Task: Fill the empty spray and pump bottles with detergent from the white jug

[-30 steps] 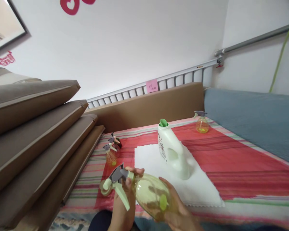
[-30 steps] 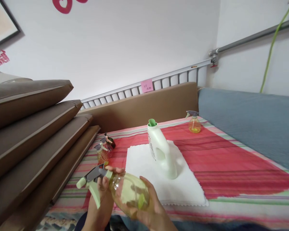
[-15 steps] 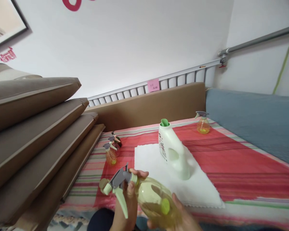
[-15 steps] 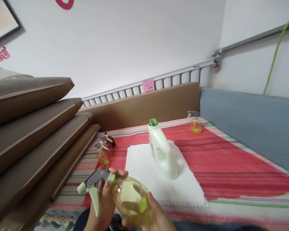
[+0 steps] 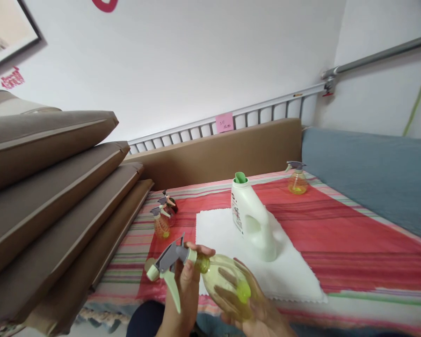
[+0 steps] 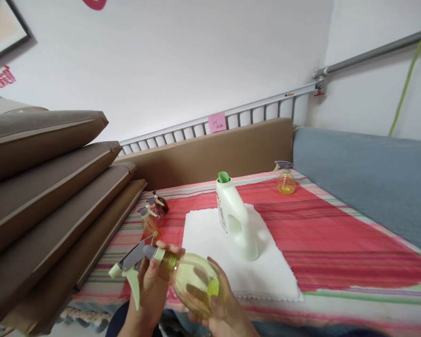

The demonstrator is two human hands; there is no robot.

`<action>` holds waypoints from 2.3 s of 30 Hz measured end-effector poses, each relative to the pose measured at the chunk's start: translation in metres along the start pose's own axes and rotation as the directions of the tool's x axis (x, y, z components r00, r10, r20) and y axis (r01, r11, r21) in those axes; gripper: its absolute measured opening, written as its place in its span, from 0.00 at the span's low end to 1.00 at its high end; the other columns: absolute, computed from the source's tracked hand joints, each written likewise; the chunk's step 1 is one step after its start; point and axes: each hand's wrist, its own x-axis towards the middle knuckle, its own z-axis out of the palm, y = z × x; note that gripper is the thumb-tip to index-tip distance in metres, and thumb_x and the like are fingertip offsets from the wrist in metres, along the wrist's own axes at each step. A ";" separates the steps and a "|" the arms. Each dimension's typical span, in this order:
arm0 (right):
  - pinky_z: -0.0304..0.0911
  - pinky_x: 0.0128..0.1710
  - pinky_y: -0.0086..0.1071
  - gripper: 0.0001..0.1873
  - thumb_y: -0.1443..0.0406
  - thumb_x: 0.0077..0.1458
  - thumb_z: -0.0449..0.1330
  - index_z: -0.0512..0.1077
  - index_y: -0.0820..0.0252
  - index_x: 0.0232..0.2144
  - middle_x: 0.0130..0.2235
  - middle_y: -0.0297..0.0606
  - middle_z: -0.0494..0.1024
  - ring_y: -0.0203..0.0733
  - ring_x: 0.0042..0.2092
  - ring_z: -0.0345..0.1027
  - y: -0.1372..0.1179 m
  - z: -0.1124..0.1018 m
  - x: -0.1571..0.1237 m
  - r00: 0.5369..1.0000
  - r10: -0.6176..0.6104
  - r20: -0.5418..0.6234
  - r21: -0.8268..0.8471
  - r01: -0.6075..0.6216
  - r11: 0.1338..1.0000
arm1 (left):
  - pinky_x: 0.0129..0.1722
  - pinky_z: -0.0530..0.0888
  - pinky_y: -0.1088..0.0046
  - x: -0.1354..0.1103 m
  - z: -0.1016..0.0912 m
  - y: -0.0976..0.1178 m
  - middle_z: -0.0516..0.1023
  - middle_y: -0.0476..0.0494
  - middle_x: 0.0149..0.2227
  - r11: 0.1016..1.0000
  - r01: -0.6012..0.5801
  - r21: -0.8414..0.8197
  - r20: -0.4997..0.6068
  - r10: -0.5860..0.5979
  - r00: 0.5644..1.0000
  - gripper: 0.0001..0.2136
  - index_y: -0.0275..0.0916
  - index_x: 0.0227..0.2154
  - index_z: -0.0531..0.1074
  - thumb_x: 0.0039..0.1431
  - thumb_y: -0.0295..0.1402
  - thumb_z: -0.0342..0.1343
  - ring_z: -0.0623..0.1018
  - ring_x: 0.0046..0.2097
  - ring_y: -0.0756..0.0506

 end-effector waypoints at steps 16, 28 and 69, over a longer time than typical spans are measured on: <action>0.62 0.34 0.36 0.50 0.57 0.43 0.65 0.38 0.46 0.60 0.50 0.45 0.70 0.57 0.46 0.68 0.011 -0.040 -0.002 0.979 0.185 -0.088 0.159 -0.169 0.973 | 0.39 0.72 0.69 0.026 -0.009 0.037 0.72 0.50 0.30 0.968 -0.246 -0.048 -0.155 0.236 0.959 0.04 0.39 0.25 0.70 0.48 0.33 0.59 0.73 0.32 0.49; 0.63 0.41 0.39 0.25 0.57 0.44 0.66 0.69 0.49 0.46 0.47 0.41 0.75 0.53 0.48 0.67 0.007 -0.061 -0.004 0.977 0.196 -0.079 0.214 -0.176 0.961 | 0.35 0.72 0.72 0.050 -0.023 0.075 0.75 0.53 0.26 0.888 -0.456 -0.055 -0.315 0.418 0.852 0.07 0.39 0.22 0.70 0.52 0.35 0.53 0.72 0.30 0.51; 0.64 0.41 0.41 0.27 0.50 0.39 0.63 0.69 0.60 0.39 0.43 0.46 0.75 0.51 0.42 0.70 -0.075 -0.069 0.025 0.771 -0.465 -0.436 -0.724 0.006 0.690 | 0.44 0.71 0.62 0.047 -0.060 -0.141 0.76 0.43 0.37 0.780 0.058 0.623 -0.033 -0.047 0.998 0.17 0.38 0.37 0.76 0.40 0.21 0.54 0.75 0.41 0.41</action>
